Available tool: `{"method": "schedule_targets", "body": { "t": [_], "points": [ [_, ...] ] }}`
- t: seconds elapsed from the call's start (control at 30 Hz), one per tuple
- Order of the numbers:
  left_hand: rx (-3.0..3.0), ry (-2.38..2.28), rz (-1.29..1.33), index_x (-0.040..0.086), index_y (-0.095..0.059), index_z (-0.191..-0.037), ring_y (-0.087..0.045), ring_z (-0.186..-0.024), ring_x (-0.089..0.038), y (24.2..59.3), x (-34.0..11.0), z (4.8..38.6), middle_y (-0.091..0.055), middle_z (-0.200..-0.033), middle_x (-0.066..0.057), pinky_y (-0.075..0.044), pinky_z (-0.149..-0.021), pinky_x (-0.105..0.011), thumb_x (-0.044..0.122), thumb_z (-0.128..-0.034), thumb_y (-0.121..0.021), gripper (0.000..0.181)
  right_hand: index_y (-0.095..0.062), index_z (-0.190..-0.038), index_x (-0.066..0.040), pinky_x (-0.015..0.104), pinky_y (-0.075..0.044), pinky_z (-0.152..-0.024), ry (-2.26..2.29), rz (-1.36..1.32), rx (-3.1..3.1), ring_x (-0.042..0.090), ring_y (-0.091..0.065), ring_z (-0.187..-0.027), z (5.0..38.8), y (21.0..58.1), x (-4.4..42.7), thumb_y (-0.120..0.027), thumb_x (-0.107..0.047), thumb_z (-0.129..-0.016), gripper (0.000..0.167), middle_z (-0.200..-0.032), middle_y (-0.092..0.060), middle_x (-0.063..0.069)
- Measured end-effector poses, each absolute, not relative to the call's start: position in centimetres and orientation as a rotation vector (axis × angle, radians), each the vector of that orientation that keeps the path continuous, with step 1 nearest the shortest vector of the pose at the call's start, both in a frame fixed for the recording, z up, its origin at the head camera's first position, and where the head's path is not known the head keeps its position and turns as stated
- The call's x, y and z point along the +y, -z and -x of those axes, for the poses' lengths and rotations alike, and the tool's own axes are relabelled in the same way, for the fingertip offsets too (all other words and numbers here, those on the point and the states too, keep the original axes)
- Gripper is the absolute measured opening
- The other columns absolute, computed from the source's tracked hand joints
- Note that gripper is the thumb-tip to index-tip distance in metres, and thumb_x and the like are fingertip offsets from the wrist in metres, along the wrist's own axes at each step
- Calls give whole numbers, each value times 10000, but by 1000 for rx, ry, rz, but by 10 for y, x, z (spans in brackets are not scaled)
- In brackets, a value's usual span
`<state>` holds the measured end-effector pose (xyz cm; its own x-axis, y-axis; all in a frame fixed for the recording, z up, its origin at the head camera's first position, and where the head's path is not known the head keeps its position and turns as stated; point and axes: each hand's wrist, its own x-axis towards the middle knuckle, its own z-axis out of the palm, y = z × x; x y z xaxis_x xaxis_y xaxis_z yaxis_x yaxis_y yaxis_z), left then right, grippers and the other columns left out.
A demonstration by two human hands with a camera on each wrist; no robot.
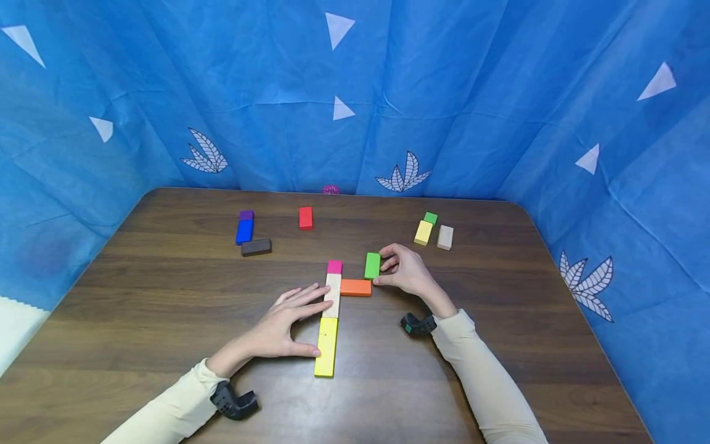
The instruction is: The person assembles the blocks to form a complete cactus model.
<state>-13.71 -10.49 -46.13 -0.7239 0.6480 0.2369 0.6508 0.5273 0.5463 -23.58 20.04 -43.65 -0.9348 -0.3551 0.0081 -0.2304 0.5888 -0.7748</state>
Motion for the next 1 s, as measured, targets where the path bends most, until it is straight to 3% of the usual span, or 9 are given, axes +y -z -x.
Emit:
{"method": "schedule_targets", "body": {
  "t": [1.0],
  "points": [
    [-2747, 1003, 1167, 171, -514, -1435, -298, -1470, -319, 461, -104, 137, -374, -1571, -18, -225, -1134, -598, 528, -724, -792, 843, -583, -1261, -7, 250, -498, -762, 1277, 558, 2610, 210, -661, -904, 234, 435, 204, -850, -139, -746, 594, -1013, -706, 112]
  ]
}}
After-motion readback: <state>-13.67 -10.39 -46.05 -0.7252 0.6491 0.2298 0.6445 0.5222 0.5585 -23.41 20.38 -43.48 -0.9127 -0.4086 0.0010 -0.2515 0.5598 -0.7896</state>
